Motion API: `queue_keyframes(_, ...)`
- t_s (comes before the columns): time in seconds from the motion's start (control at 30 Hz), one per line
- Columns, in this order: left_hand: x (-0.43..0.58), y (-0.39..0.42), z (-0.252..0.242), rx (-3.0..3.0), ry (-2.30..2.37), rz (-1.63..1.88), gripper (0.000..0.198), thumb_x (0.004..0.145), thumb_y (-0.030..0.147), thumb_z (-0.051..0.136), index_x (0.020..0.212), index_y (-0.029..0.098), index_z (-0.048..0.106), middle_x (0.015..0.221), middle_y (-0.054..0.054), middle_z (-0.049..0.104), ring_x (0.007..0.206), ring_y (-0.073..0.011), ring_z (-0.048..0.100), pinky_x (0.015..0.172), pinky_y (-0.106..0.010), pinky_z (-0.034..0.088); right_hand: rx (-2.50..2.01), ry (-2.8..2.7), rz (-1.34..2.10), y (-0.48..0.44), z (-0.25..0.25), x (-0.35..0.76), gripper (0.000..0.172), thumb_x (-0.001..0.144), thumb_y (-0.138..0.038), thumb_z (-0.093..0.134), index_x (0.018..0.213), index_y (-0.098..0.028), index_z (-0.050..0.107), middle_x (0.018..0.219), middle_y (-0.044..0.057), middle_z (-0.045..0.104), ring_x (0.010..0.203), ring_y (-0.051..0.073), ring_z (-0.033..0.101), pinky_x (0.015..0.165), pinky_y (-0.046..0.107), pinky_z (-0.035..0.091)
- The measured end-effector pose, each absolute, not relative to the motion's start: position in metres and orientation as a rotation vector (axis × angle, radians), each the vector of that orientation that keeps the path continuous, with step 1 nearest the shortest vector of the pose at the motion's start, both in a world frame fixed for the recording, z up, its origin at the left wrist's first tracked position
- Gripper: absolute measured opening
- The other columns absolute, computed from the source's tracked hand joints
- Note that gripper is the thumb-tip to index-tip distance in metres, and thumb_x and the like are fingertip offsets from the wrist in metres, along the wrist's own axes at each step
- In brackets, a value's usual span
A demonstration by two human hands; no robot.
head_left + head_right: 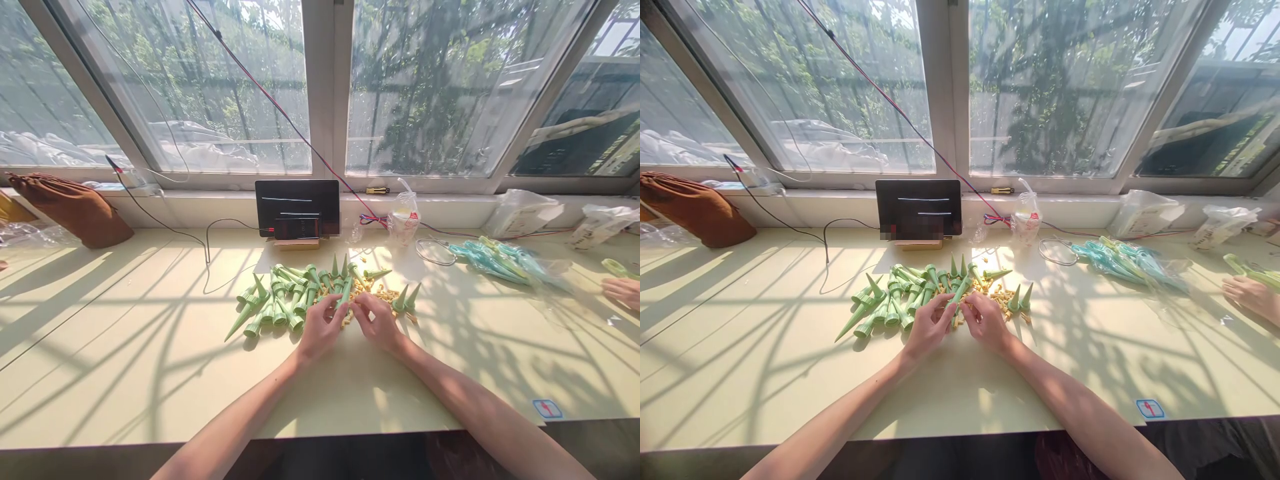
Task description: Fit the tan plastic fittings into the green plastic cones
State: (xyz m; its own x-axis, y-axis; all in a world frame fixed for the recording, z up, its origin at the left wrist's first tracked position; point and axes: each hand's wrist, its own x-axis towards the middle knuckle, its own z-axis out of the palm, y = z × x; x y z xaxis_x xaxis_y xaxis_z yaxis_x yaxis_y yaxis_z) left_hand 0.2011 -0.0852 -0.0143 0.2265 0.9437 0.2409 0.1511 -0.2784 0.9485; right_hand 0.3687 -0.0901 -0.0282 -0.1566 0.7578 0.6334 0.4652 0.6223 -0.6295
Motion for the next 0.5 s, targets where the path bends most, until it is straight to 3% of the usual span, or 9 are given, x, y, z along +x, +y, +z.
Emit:
queue_keyframes(0.17, 0.2001, -0.0848, -0.0145, 1.69, 1.062, 1.148, 0.045, 0.09, 0.047, 0.059, 0.122, 0.015, 0.062, 0.088, -0.007, 0.068, 0.058, -0.0126, 0.062, 0.049, -0.023, 0.048, -1.033, -1.73, 0.364, -0.0891, -0.0269, 0.3655, 0.02, 0.098, -0.029, 0.049, 0.081, -0.02, 0.056, 0.067, 0.0, 0.053, 0.057, 0.014, 0.049, 0.057, 0.026, 0.04)
queue_keyframes(0.5, 0.2, -0.0843, -0.0164, 1.716, 1.032, 1.162, 0.046, 0.091, 0.041, 0.06, 0.13, 0.017, 0.06, 0.116, -0.013, 0.066, 0.057, -0.0085, 0.058, 0.05, -0.024, 0.051, -1.067, -1.635, 0.563, -0.0894, -0.0284, 0.365, 0.022, 0.096, -0.036, 0.054, 0.082, -0.02, 0.06, 0.068, 0.001, 0.061, 0.058, 0.015, 0.056, 0.056, 0.027, 0.043)
